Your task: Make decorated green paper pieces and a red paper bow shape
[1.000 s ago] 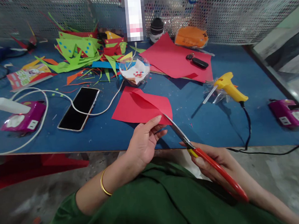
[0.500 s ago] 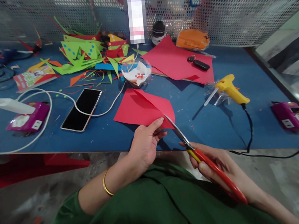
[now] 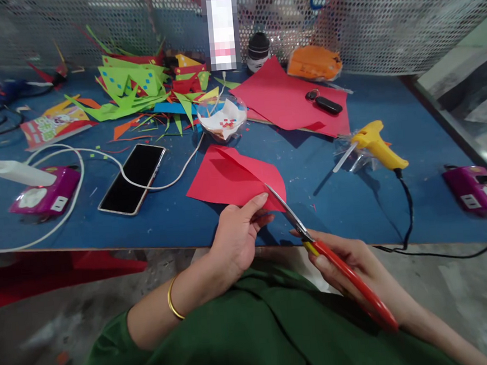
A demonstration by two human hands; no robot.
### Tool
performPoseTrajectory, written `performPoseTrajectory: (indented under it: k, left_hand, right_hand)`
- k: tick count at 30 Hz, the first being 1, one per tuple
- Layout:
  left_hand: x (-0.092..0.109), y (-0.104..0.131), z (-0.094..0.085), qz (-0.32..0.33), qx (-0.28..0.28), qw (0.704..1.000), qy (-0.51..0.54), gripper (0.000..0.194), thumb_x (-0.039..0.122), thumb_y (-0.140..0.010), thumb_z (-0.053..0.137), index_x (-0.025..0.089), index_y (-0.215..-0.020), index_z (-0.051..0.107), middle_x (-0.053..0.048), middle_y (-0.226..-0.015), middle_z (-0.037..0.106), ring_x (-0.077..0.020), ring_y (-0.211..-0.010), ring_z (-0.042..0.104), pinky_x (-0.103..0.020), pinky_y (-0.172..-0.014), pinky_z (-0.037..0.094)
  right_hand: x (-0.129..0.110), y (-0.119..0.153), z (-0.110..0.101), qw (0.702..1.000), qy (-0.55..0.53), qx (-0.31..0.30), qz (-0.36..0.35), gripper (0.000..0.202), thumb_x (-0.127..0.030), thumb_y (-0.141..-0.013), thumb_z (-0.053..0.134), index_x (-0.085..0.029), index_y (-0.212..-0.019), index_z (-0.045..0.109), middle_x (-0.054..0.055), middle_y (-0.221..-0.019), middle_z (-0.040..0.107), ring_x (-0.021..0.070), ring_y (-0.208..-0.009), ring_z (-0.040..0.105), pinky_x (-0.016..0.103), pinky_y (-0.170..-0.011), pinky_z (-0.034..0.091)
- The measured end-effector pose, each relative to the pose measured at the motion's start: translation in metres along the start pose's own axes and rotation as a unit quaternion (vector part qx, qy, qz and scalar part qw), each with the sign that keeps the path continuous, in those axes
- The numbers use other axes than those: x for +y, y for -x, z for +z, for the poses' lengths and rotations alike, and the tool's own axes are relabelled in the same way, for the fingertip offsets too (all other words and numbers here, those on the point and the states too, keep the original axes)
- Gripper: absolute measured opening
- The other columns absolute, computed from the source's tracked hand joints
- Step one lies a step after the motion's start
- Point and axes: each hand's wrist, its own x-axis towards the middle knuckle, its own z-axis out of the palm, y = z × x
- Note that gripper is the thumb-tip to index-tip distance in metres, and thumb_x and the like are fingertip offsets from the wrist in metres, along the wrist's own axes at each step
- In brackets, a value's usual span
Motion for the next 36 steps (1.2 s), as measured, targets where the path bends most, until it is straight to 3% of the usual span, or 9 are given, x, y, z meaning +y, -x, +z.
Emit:
performPoseTrajectory:
  k: [3, 9, 17, 24, 30, 36]
  left_hand:
    - [0.000, 0.000, 0.000, -0.001, -0.003, 1.000, 0.006, 0.015, 0.016, -0.062, 0.086, 0.012, -0.069, 0.073, -0.001, -0.069, 0.070, -0.0123, -0.066, 0.063, -0.028, -0.064, 0.053]
    - [0.000, 0.001, 0.000, -0.001, -0.011, 1.000, 0.010, 0.014, 0.017, -0.063, 0.086, 0.012, -0.068, 0.073, -0.001, -0.069, 0.070, -0.0123, -0.066, 0.063, -0.027, -0.064, 0.053]
    - [0.000, 0.001, 0.000, -0.001, -0.008, 1.000, 0.015, 0.013, 0.016, -0.064, 0.085, 0.013, -0.069, 0.073, -0.001, -0.069, 0.071, -0.0122, -0.066, 0.064, -0.026, -0.062, 0.054]
    - [-0.001, 0.000, -0.001, 0.006, -0.013, 1.000, 0.019, 0.011, 0.014, -0.066, 0.083, 0.012, -0.069, 0.073, 0.000, -0.070, 0.071, -0.0115, -0.066, 0.064, -0.026, -0.062, 0.056]
    - [-0.001, 0.000, -0.001, 0.003, -0.017, 1.000, 0.017, 0.011, 0.014, -0.065, 0.084, 0.012, -0.069, 0.073, -0.001, -0.071, 0.071, -0.0120, -0.067, 0.065, -0.026, -0.063, 0.057]
    - [-0.003, -0.002, -0.003, 0.007, -0.026, 1.000, 0.014, 0.015, 0.017, -0.063, 0.086, 0.012, -0.069, 0.073, -0.001, -0.072, 0.070, -0.0120, -0.068, 0.064, -0.026, -0.064, 0.056]
  right_hand:
    - [0.001, 0.000, 0.000, 1.000, 0.013, 0.009, -0.006, 0.052, -0.054, -0.090, 0.062, -0.017, -0.126, 0.070, -0.004, -0.063, 0.042, 0.0080, -0.052, 0.023, 0.021, -0.040, 0.018]
    - [0.001, -0.002, -0.001, 0.998, 0.042, 0.015, -0.037, 0.046, -0.053, -0.089, 0.064, -0.021, -0.121, 0.073, -0.002, -0.068, 0.053, 0.0100, -0.055, 0.035, 0.022, -0.047, 0.034]
    - [0.007, -0.002, -0.002, 0.999, 0.028, -0.003, -0.035, 0.045, -0.051, -0.094, 0.058, -0.018, -0.122, 0.070, -0.005, -0.059, 0.041, 0.0080, -0.050, 0.025, 0.021, -0.041, 0.025]
    - [0.015, 0.002, -0.002, 0.998, -0.018, -0.005, -0.052, 0.047, -0.047, -0.093, 0.061, -0.014, -0.126, 0.064, -0.003, -0.068, 0.047, 0.0071, -0.052, 0.032, 0.019, -0.041, 0.024]
    - [0.008, -0.001, -0.002, 1.000, 0.004, -0.002, -0.020, 0.043, -0.050, -0.093, 0.060, -0.013, -0.115, 0.066, -0.003, -0.067, 0.045, 0.0073, -0.052, 0.032, 0.019, -0.041, 0.023]
    - [0.018, -0.001, -0.002, 1.000, -0.014, 0.000, -0.029, 0.037, -0.049, -0.093, 0.060, -0.015, -0.106, 0.066, -0.005, -0.066, 0.043, 0.0055, -0.049, 0.027, 0.019, -0.038, 0.019]
